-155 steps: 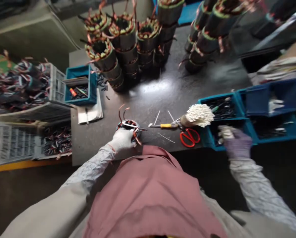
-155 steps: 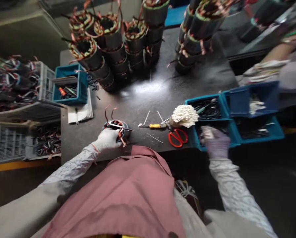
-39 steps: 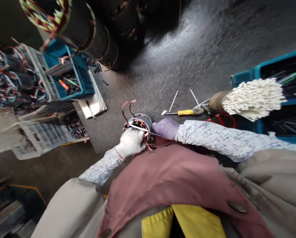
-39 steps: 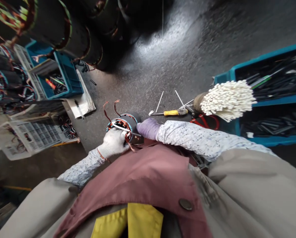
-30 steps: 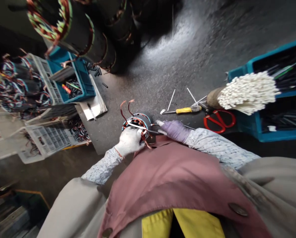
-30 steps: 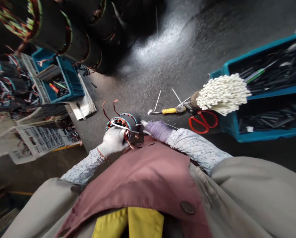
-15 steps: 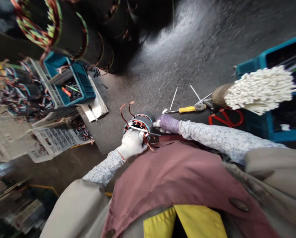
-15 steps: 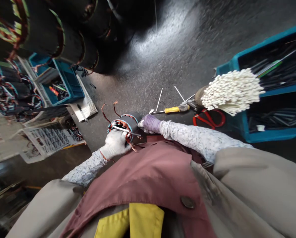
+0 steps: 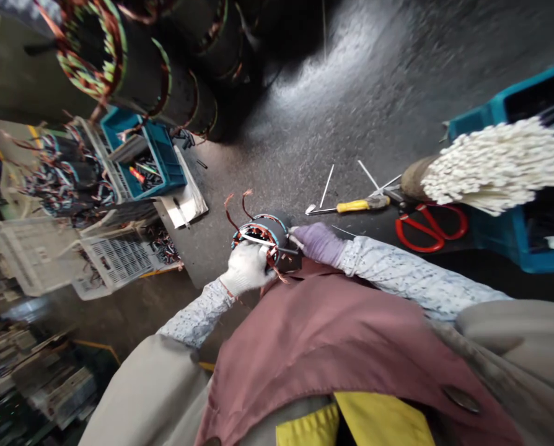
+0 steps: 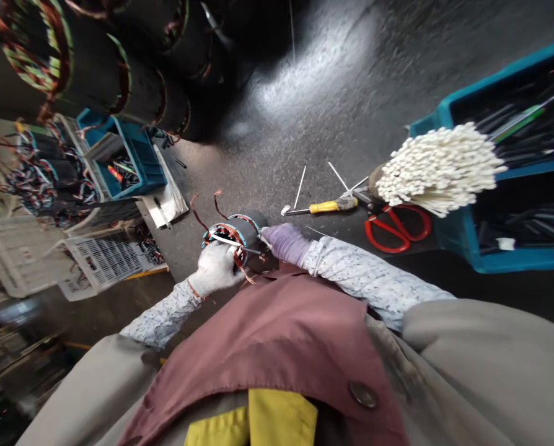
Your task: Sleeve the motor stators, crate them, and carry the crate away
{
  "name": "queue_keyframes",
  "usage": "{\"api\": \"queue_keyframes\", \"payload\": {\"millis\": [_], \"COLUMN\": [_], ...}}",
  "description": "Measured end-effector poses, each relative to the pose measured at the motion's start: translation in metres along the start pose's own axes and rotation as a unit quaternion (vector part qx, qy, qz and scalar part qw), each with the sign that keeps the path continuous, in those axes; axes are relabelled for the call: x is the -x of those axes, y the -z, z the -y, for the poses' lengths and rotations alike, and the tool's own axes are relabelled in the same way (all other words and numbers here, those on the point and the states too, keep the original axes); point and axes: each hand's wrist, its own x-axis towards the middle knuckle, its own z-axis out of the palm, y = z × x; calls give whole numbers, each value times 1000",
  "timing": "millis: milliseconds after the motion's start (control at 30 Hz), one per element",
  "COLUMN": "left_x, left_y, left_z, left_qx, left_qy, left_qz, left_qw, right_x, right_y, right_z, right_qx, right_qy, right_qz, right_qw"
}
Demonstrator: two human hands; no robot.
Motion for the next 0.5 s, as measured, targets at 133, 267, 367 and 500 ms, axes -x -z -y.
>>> {"api": "queue_keyframes", "payload": {"millis": [133,267,367,500], "left_x": [-5,4,27,35], "left_y": [0,7,18,36], "left_z": [-9,-15,-4,31], "left_qx": [9,47,91,151], "left_qy": [20,8,-36,5], "left_qz": [-21,-74,-136,-300], "left_qw": [1000,996,986,942], "right_x": [-11,-2,23,52], "right_y": [0,2,3,3], "right_z": [8,2,-4,9], "right_qx": [-17,-29,0,13], "right_qy": [-47,-47,-77,-19], "right_qz": [-25,-66,-172,-347], "right_qw": [998,996,982,937]}}
